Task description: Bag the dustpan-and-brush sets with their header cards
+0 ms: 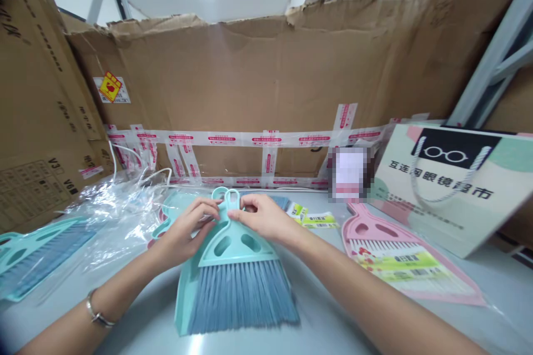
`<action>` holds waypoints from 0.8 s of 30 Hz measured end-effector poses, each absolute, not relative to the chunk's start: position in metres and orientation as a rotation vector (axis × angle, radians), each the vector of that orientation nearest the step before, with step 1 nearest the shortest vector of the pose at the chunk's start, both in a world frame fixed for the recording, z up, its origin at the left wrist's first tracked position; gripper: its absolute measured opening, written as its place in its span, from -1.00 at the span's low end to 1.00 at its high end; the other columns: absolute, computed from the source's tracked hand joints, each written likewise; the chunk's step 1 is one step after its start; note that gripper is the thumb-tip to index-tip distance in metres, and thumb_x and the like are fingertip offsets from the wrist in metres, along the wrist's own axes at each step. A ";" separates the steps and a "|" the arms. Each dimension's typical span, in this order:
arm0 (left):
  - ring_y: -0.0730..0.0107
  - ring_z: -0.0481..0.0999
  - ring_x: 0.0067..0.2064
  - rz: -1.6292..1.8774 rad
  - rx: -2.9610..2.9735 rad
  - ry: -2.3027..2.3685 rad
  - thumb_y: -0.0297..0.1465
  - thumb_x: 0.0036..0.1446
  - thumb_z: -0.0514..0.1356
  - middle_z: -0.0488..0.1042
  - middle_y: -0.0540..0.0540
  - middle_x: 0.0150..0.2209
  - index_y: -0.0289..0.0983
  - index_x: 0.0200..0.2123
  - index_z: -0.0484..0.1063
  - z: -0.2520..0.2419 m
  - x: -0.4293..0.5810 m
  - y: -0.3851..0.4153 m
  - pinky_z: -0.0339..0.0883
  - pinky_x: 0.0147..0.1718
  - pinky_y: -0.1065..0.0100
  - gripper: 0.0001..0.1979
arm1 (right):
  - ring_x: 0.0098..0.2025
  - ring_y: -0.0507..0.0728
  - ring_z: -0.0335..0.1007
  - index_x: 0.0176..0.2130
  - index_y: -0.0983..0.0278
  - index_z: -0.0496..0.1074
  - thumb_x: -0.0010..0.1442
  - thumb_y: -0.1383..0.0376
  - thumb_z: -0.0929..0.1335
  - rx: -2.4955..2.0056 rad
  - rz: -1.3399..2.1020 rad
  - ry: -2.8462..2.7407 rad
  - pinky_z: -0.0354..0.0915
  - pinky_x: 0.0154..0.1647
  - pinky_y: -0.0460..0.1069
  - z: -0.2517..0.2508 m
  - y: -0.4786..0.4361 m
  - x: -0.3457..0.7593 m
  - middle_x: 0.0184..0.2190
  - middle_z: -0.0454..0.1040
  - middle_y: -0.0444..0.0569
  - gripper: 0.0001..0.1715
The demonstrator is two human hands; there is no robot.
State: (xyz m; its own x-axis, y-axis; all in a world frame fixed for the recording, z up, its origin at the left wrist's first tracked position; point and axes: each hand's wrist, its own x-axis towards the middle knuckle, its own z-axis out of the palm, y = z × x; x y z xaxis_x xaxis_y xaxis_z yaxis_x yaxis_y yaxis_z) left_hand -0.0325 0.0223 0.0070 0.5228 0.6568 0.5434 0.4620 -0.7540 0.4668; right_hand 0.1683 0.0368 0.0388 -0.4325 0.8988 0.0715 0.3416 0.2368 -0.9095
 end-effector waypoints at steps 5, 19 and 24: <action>0.28 0.20 0.09 1.193 2.208 0.923 -0.50 0.14 0.02 0.17 -0.15 -0.09 -0.21 -0.24 0.20 -0.001 -0.025 0.022 0.45 -0.23 0.31 -0.89 | -0.21 0.12 0.23 -0.57 0.28 0.33 -0.07 0.09 0.35 -1.127 0.949 -1.847 0.14 -0.25 -0.04 0.020 0.039 0.158 -0.33 0.31 -0.06 -0.69; 0.18 0.29 0.08 0.934 1.937 1.197 -0.26 0.09 0.12 0.28 -0.19 0.07 -0.20 0.09 0.08 -0.012 -0.010 0.013 0.23 0.01 0.08 -0.50 | -0.48 0.00 0.15 -0.49 0.24 0.18 0.05 0.07 0.27 -1.149 0.893 -1.782 0.09 -0.47 -0.08 0.005 0.045 0.159 -0.53 0.24 -0.19 -0.70; 0.22 0.37 0.00 0.934 1.946 1.224 -0.27 0.11 0.08 0.41 -0.10 -0.02 -0.25 -0.03 0.27 -0.015 -0.007 0.016 0.25 0.00 0.16 -0.65 | -0.54 -0.03 0.20 -0.18 0.15 0.15 0.00 0.12 0.34 -1.127 1.072 -1.637 0.14 -0.54 -0.10 0.006 0.046 0.162 -0.49 0.31 -0.24 -0.60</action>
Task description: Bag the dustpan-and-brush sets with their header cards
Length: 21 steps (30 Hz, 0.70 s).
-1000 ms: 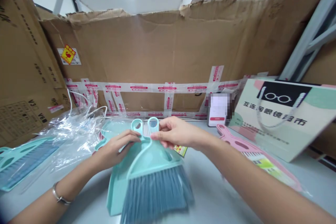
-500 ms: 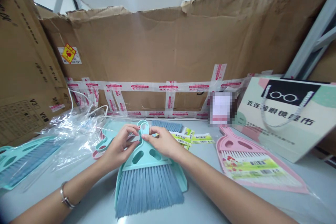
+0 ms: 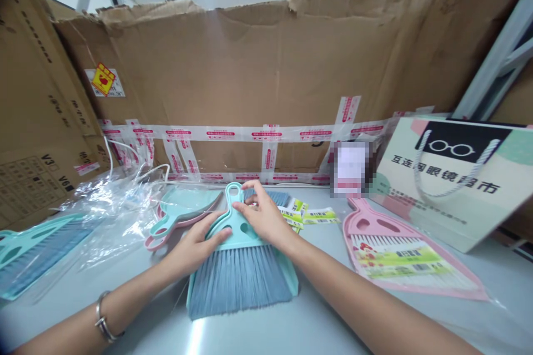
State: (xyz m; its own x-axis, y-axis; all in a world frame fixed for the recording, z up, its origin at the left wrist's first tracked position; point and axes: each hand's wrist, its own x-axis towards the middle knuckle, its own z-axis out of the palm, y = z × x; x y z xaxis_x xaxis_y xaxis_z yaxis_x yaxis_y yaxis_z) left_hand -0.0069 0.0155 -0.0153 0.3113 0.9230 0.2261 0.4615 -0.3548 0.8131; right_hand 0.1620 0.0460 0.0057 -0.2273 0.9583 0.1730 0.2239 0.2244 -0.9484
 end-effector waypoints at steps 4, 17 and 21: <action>0.23 0.39 -0.02 0.995 1.950 1.206 -0.26 0.12 0.07 0.44 -0.09 -0.05 -0.26 -0.06 0.33 -0.016 -0.008 0.019 0.25 -0.02 0.20 -0.67 | -0.47 0.02 0.34 -0.10 0.16 0.11 -0.07 0.16 0.40 -1.101 1.386 -1.565 0.26 -0.45 -0.06 0.014 0.046 0.169 -0.43 0.43 -0.19 -0.43; 0.30 0.41 -0.13 0.946 1.981 1.208 -0.22 0.19 -0.04 0.49 -0.04 -0.18 -0.25 -0.09 0.39 -0.014 -0.009 0.018 0.26 -0.14 0.34 -0.65 | -0.51 0.02 0.33 -0.47 0.34 0.48 -0.26 0.07 0.47 -1.049 1.585 -1.488 0.24 -0.41 -0.05 0.004 0.053 0.173 -0.59 0.44 -0.15 -0.59; 0.27 0.41 -0.13 0.900 2.019 1.261 -0.21 0.20 -0.08 0.50 -0.05 -0.19 -0.25 -0.06 0.37 -0.010 -0.007 0.013 0.26 -0.17 0.35 -0.62 | -0.53 0.00 0.32 -0.48 0.35 0.48 -0.35 0.10 0.50 -1.092 1.609 -1.378 0.23 -0.43 -0.07 0.007 0.050 0.171 -0.61 0.44 -0.15 -0.56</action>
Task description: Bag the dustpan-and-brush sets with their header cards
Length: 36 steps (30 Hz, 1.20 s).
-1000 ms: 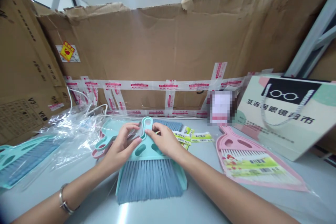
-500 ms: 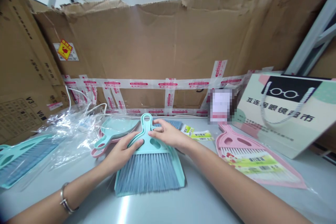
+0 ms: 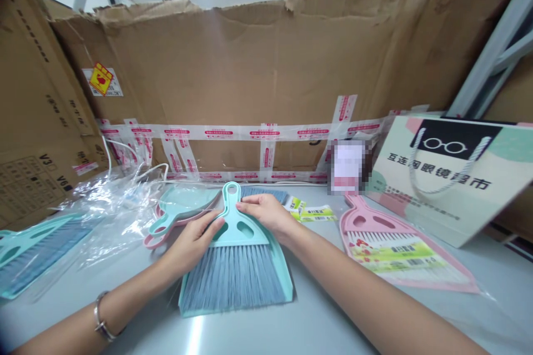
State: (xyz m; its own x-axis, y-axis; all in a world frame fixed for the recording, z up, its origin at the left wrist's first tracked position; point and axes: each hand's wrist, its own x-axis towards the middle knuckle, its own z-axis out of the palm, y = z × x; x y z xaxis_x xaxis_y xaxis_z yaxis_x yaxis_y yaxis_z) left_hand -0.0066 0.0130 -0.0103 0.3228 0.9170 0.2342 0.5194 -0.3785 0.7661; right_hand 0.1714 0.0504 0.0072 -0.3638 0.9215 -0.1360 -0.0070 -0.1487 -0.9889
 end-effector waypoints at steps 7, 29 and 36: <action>0.23 0.44 -0.17 0.806 2.092 1.339 -0.24 0.21 -0.11 0.50 -0.07 -0.25 -0.25 -0.08 0.33 -0.010 -0.003 0.007 0.26 -0.22 0.33 -0.64 | -0.55 -0.01 0.29 -0.50 0.35 0.50 -0.37 0.13 0.51 -1.174 1.563 -1.353 0.20 -0.48 -0.08 0.004 0.048 0.170 -0.58 0.46 -0.12 -0.59; 0.29 0.37 -0.13 0.952 1.862 1.268 -0.20 0.18 -0.06 0.45 -0.06 -0.24 -0.25 -0.18 0.40 -0.015 -0.011 0.023 0.23 -0.14 0.33 -0.65 | -0.31 0.08 0.35 -0.26 0.31 0.38 -0.03 0.17 0.38 -1.233 0.967 -1.533 0.27 -0.29 0.00 0.005 0.048 0.172 -0.30 0.43 -0.01 -0.67; 0.32 0.37 -0.12 1.139 1.815 1.276 -0.20 0.20 -0.08 0.44 -0.03 -0.18 -0.22 -0.06 0.33 -0.010 -0.010 0.015 0.23 -0.12 0.33 -0.64 | -0.28 0.14 0.28 -0.37 0.27 0.40 0.14 0.15 0.28 -1.311 -0.056 -2.178 0.19 -0.29 0.03 0.007 0.019 0.163 -0.36 0.32 -0.01 -0.76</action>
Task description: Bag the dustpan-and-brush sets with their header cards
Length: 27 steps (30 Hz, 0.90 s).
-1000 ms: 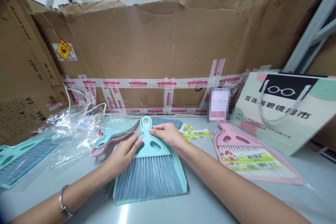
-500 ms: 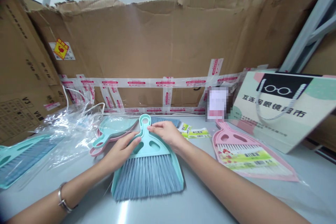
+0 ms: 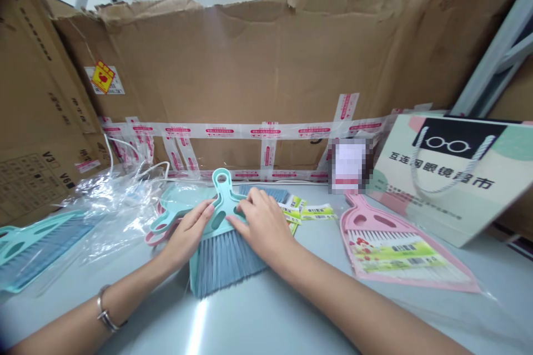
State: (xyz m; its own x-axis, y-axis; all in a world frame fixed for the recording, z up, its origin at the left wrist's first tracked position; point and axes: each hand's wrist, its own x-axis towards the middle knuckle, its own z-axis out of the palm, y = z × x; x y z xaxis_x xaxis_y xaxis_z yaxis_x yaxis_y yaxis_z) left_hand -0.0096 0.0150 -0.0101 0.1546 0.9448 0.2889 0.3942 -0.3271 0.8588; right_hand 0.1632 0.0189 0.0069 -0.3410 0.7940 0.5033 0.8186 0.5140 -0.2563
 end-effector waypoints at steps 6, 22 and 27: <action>0.30 0.33 0.02 1.164 1.772 1.265 -0.21 0.20 -0.08 0.42 -0.05 -0.04 -0.23 -0.03 0.34 -0.010 -0.007 0.016 0.16 0.01 0.31 -0.62 | -0.25 0.14 0.28 -0.35 0.27 0.35 0.06 0.05 0.33 -1.389 0.137 -2.160 0.20 -0.29 0.00 0.001 0.015 0.155 -0.34 0.30 -0.05 -0.67; 0.27 0.34 0.03 1.021 1.991 1.180 -0.22 0.19 -0.06 0.40 -0.08 0.01 -0.25 -0.01 0.35 -0.001 -0.034 0.037 0.13 0.05 0.28 -0.60 | -0.26 0.11 0.21 -0.43 0.23 0.24 0.04 0.11 0.33 -1.381 0.547 -2.077 0.16 -0.28 0.02 0.025 0.003 0.159 -0.36 0.23 -0.11 -0.74; 0.28 0.36 -0.02 1.219 1.960 1.289 -0.21 0.19 -0.08 0.43 -0.07 -0.04 -0.26 -0.04 0.35 0.007 -0.042 0.040 0.18 -0.01 0.31 -0.60 | -0.37 0.06 0.18 -0.40 0.21 0.29 -0.02 0.05 0.35 -1.267 0.868 -1.948 0.16 -0.37 -0.02 0.042 0.000 0.169 -0.37 0.24 -0.12 -0.70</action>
